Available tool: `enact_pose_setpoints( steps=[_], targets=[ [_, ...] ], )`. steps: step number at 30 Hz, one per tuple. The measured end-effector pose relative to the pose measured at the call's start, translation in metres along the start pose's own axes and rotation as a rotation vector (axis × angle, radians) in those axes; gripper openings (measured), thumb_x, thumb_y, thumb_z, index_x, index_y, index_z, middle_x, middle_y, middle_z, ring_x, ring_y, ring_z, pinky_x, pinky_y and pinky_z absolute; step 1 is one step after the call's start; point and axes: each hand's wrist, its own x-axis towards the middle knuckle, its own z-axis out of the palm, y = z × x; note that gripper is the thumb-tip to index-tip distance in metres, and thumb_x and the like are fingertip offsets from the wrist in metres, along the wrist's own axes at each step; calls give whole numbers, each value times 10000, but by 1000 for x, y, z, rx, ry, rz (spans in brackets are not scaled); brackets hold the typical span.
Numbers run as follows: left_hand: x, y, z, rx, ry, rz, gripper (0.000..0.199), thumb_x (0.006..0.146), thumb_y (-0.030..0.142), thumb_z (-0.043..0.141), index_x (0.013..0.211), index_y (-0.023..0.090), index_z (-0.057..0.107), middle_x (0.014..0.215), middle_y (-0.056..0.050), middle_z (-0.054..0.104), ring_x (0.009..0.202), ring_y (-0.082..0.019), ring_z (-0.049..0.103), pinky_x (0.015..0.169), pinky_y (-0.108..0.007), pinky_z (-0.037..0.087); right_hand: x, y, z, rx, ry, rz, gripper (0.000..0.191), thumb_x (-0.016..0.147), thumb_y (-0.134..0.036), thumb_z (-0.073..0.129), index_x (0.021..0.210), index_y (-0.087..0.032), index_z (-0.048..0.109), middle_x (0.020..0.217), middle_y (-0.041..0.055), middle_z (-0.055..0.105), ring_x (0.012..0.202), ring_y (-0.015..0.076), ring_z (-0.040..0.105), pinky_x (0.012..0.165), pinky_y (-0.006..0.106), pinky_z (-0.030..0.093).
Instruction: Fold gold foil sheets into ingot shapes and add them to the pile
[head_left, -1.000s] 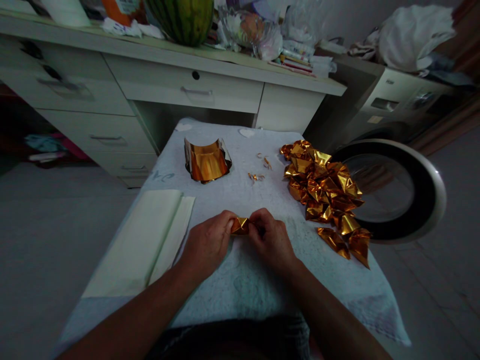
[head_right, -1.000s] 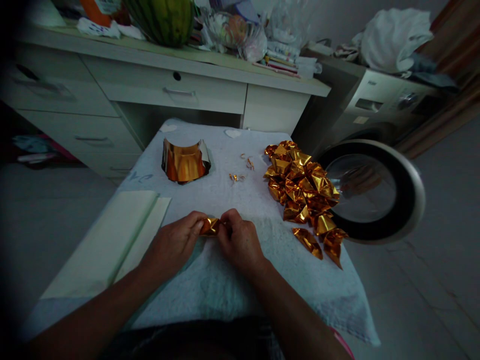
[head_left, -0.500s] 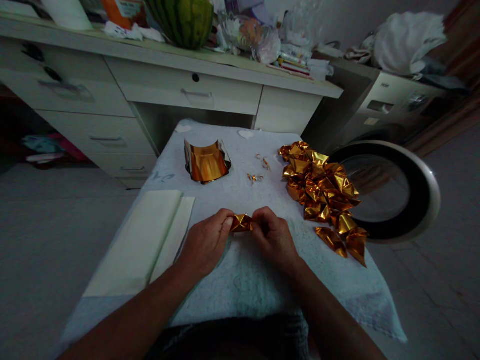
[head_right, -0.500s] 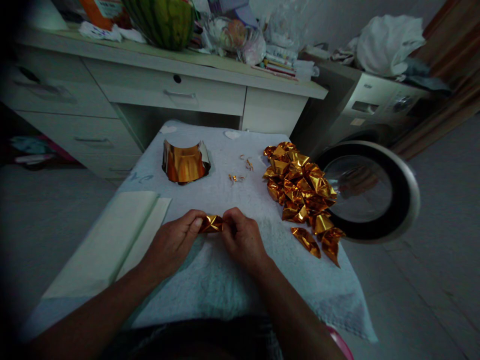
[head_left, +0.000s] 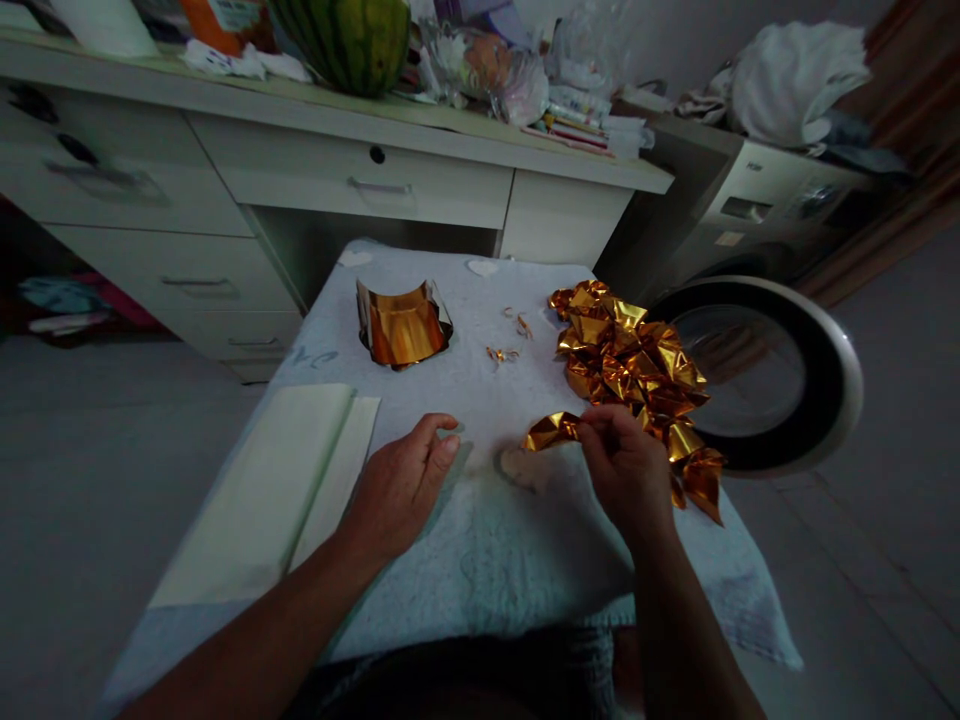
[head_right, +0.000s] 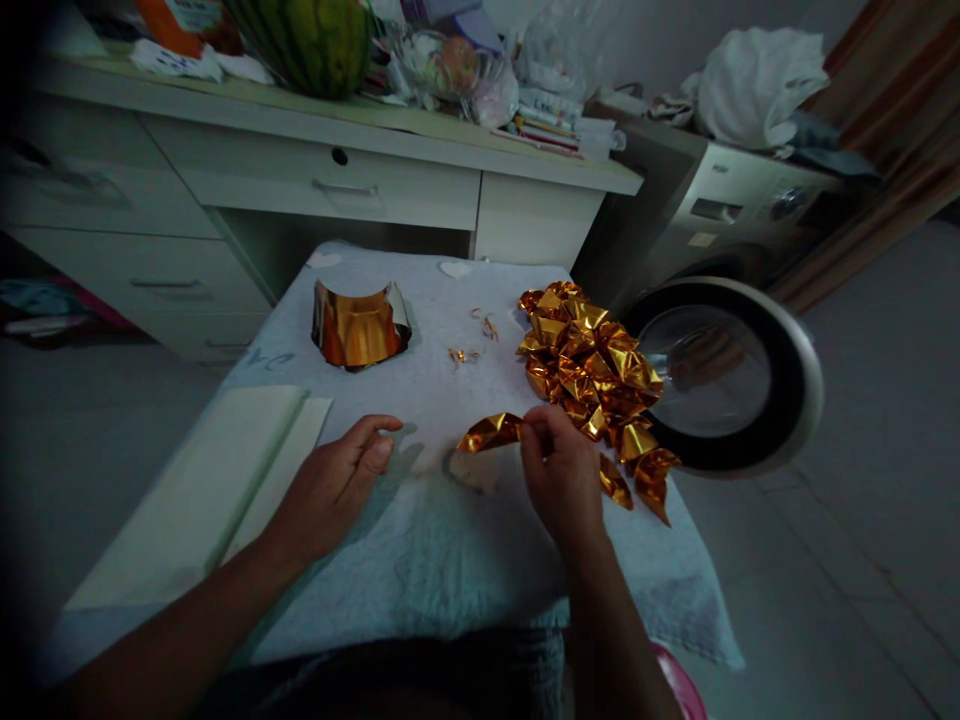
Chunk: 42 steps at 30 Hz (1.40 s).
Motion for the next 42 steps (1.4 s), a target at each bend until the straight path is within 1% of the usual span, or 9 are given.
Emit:
enact_pose_setpoints(
  steps=[4,8,14,19,22,25,31,38,42],
  targets=[
    [0,0,0,15,-11,1,386,1000,457,277,1143,207,533,658,31,591,656,-187,638,570,-282,404,0,24,-33,-166,265,58,164,840,-342,590,896,-198,646,717,17,642,617,162,586,604,275,450],
    [1,0,0,35,-25,12,379,995,460,293,1136,210,540,652,34,596,653,-188,642,569,-282,408,0,50,-61,-219,396,165,233,831,-376,566,924,-188,666,805,61,685,705,203,631,650,311,475],
    [2,-1,2,65,-30,17,377,989,460,312,1121,210,562,656,36,618,632,-183,637,573,-282,412,4,81,-82,-293,408,256,226,803,-361,556,905,-197,672,800,57,683,709,211,625,660,327,473],
    [2,-1,2,88,-40,11,372,992,456,311,1119,213,562,664,32,629,634,-185,640,569,-281,411,6,94,-83,-306,398,250,264,792,-376,533,891,-183,683,811,74,692,714,223,615,671,352,477],
    [3,0,2,98,-48,10,380,992,457,310,1115,205,565,671,27,633,640,-190,643,579,-286,418,7,96,-80,-307,368,244,268,787,-374,538,888,-179,693,836,84,702,730,225,620,685,353,477],
    [4,0,3,100,-49,11,381,991,458,312,1111,203,568,681,25,636,644,-191,643,588,-289,423,8,95,-76,-287,366,284,274,777,-379,570,911,-177,699,811,76,704,696,212,622,660,333,473],
    [3,0,3,94,-59,10,367,988,453,320,1108,207,565,702,21,647,647,-190,641,597,-291,425,13,90,-71,-324,505,278,278,760,-410,615,868,-167,693,752,62,688,643,199,604,644,318,459],
    [3,-3,4,93,-71,-3,346,979,448,340,1107,214,560,715,16,653,672,-198,648,605,-291,421,16,86,-60,-460,632,194,181,748,-295,554,818,-162,656,713,53,645,635,192,553,670,329,427],
    [3,-3,4,85,-72,-7,336,971,449,357,1098,216,565,712,14,652,675,-202,648,604,-293,417,16,85,-54,-530,692,129,121,742,-255,530,780,-177,614,733,58,619,696,211,537,704,343,418]
  ],
)
